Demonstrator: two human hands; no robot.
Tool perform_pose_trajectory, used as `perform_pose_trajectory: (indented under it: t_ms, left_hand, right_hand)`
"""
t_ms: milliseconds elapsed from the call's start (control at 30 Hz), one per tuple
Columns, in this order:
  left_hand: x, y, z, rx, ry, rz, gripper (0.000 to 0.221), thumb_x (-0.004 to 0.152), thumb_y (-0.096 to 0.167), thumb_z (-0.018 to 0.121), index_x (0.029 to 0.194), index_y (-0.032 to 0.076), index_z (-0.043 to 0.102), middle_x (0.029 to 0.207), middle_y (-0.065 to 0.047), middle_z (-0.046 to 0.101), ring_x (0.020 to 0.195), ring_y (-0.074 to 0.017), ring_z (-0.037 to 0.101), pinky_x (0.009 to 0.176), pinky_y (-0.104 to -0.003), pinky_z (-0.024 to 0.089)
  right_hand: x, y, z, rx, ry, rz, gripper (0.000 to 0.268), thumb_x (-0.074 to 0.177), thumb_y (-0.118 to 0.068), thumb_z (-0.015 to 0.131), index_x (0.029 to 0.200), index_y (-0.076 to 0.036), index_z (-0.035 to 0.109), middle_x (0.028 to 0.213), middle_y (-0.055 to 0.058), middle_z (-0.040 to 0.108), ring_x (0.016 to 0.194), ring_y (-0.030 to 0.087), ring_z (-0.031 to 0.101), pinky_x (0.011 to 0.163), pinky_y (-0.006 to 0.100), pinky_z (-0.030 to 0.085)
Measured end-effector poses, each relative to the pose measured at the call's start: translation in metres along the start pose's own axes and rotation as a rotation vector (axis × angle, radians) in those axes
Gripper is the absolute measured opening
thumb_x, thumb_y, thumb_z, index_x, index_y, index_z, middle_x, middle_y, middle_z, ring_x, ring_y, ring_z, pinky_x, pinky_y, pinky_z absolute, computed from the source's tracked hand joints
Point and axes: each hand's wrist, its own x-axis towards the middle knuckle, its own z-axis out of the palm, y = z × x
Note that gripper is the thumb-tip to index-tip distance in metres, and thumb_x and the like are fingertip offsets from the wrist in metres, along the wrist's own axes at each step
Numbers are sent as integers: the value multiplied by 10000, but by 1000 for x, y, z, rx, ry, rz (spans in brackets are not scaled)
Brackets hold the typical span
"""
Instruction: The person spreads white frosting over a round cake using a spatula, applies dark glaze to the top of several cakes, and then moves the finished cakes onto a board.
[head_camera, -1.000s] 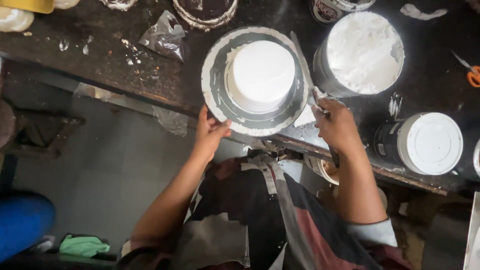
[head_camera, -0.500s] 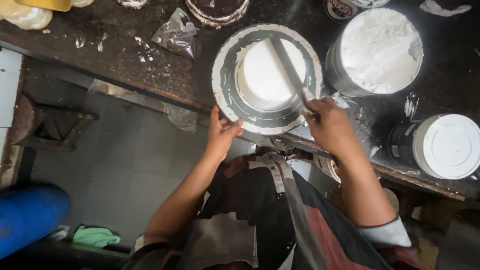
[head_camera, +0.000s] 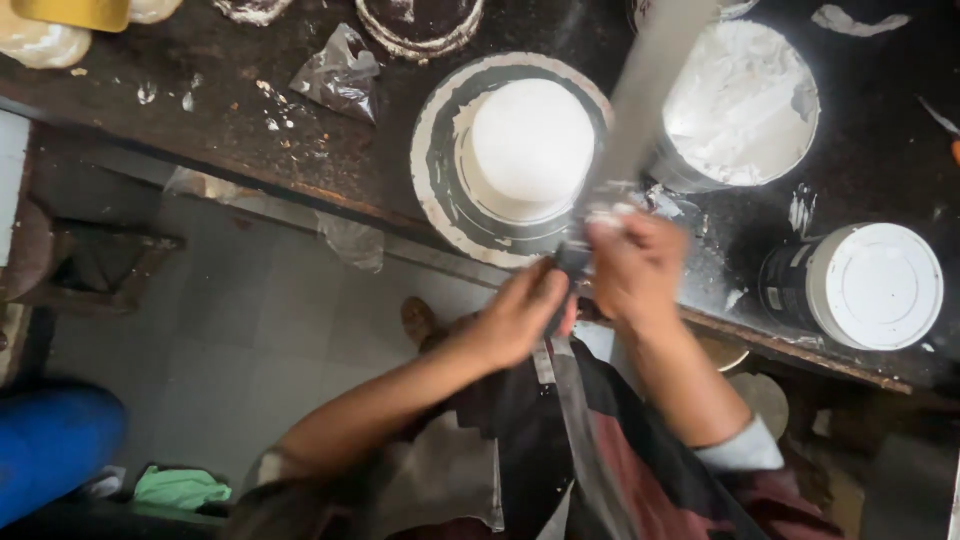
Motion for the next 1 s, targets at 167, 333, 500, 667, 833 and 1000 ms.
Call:
perform_pose_trajectory:
  t_ms: [167,333,500,667,833,1000]
  left_hand:
    - [3,31,7,827,-129,280,360,1068,440,582,1073,81,600,885,-141,674,809,-354,684,683,-442,508]
    - [-6,30,-27,684,12,409,354,1137,365,527,1197,28,614,973,-181,685,880,-368,685,716,-422,534]
    - [7,20,-25,374,169,-183,331,1073,326,534,1053,6,617,657,-102,598,567,-245,609,561,-403,489]
    - [49,10,0,537,115,-170,432,1018,329,603,1387,193,425,712,-80,628,659,-269,654,635,-403,574]
    - [33,-15,-111,1220,915,404,294,966,265,732,1152,152,533,903,-92,695,816,-266,691,724,-390,543]
    - [-6,-77,-154,-71,664,-258,480,971,195,703,1385,55,504,1060,-113,697,905,-219,680,788,-358,529]
  right_hand:
    - [-24,-36,-114,-671,222,-186,149,1034,-42,675,1143,52,711,1054,180,685,948,241,643,819,369,520]
    - [48,-68,-205,-1163,413,-180,268,978,-133,700,1184,35,734,1057,225,686,966,301,648,826,431,526]
    - [53,-40,-139,-1066,231,205,461,979,-273,649,1407,-106,693,998,253,664,936,339,616,861,470,516]
    - [4,-36,-3,-59,-126,-29,758,959,-109,679,1592,-94,263,1388,109,585,1181,178,566,1012,342,462]
    - [6,-87,-29,-1254,-15,-311,356,952,-86,762,1271,22,646,1204,249,642,1013,373,664,841,438,545]
    - [11,-73,-48,-1345,18,-299,297,882,-44,735,1165,42,717,1073,264,673,940,458,657,812,495,535]
